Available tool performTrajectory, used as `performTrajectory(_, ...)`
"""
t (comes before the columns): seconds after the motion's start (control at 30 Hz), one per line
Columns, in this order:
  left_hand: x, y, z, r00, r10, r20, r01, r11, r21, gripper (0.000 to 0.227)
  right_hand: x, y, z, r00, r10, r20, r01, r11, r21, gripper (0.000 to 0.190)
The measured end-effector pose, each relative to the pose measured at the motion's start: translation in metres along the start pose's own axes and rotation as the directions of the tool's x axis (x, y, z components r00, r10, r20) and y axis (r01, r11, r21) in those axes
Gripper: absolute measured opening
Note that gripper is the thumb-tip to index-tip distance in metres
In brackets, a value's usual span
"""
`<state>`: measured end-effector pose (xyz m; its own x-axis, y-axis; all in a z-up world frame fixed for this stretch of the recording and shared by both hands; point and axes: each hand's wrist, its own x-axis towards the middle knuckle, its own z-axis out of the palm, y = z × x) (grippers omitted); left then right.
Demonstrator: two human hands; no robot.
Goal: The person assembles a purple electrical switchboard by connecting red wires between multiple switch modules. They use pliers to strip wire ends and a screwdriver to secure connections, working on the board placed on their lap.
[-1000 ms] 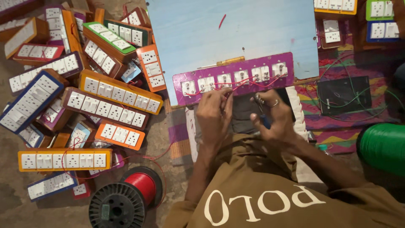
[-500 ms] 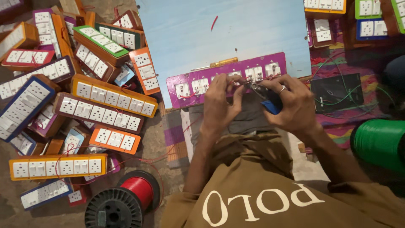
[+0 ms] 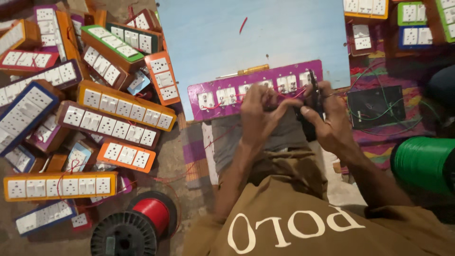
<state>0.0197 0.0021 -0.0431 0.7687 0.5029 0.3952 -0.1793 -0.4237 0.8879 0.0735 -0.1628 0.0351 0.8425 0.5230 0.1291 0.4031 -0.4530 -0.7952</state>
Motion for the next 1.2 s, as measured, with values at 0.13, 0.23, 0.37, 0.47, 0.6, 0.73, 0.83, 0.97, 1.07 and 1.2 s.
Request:
performTrajectory(0.13,-0.004,0.013,-0.035,0.980,0.181,-0.083,-0.177,0.983,0.051,0.048,0.044,-0.015,-0.010,0.947,-0.319,-0.025,0.305,0.924,-0.232,0.053)
performTrajectory(0.23,-0.001,0.018,-0.059,0.968,0.231,-0.104,-0.200,0.950,0.241,0.035,0.096,-0.010,0.000,0.803,-0.595,0.032,0.544,0.709,-0.448,0.062)
performTrajectory(0.37,0.011,0.017,-0.074,0.978,0.206,0.025,-0.204,0.932,0.300,0.023,0.135,-0.004,0.024,0.847,-0.415,0.333,0.511,0.808,-0.293,0.035)
performTrajectory(0.47,0.010,0.009,-0.070,0.977,0.211,0.040,-0.213,0.930,0.300,0.025,0.143,-0.007,0.035,0.757,-0.144,0.638,0.380,0.891,-0.249,0.025)
performTrajectory(0.6,0.009,0.002,-0.060,0.980,0.201,0.013,-0.194,0.925,0.326,0.030,0.143,-0.024,0.024,0.802,-0.032,0.597,0.285,0.898,-0.334,0.021)
performTrajectory(0.73,0.006,0.004,-0.058,0.983,0.181,-0.039,-0.164,0.950,0.266,0.030,0.122,-0.031,0.014,0.882,-0.463,0.086,0.467,0.884,-0.033,0.034)
performTrajectory(0.83,0.006,0.006,-0.058,0.987,0.155,-0.045,-0.140,0.961,0.240,0.028,0.100,-0.025,0.030,0.880,-0.444,-0.167,0.462,0.722,0.516,0.030)
performTrajectory(0.97,0.007,0.005,-0.055,0.991,0.128,-0.041,-0.115,0.965,0.236,0.031,0.076,-0.014,0.055,0.856,-0.491,-0.162,0.492,0.675,0.550,0.026)
performTrajectory(1.07,0.003,0.002,-0.056,0.993,0.111,-0.040,-0.100,0.970,0.224,0.029,0.065,-0.010,0.063,0.836,-0.526,-0.159,0.535,0.712,0.455,0.030)
performTrajectory(1.2,-0.002,-0.003,-0.054,0.989,0.132,-0.064,-0.117,0.974,0.194,0.029,0.068,-0.010,0.061,0.790,-0.590,-0.166,0.610,0.734,0.298,0.028)
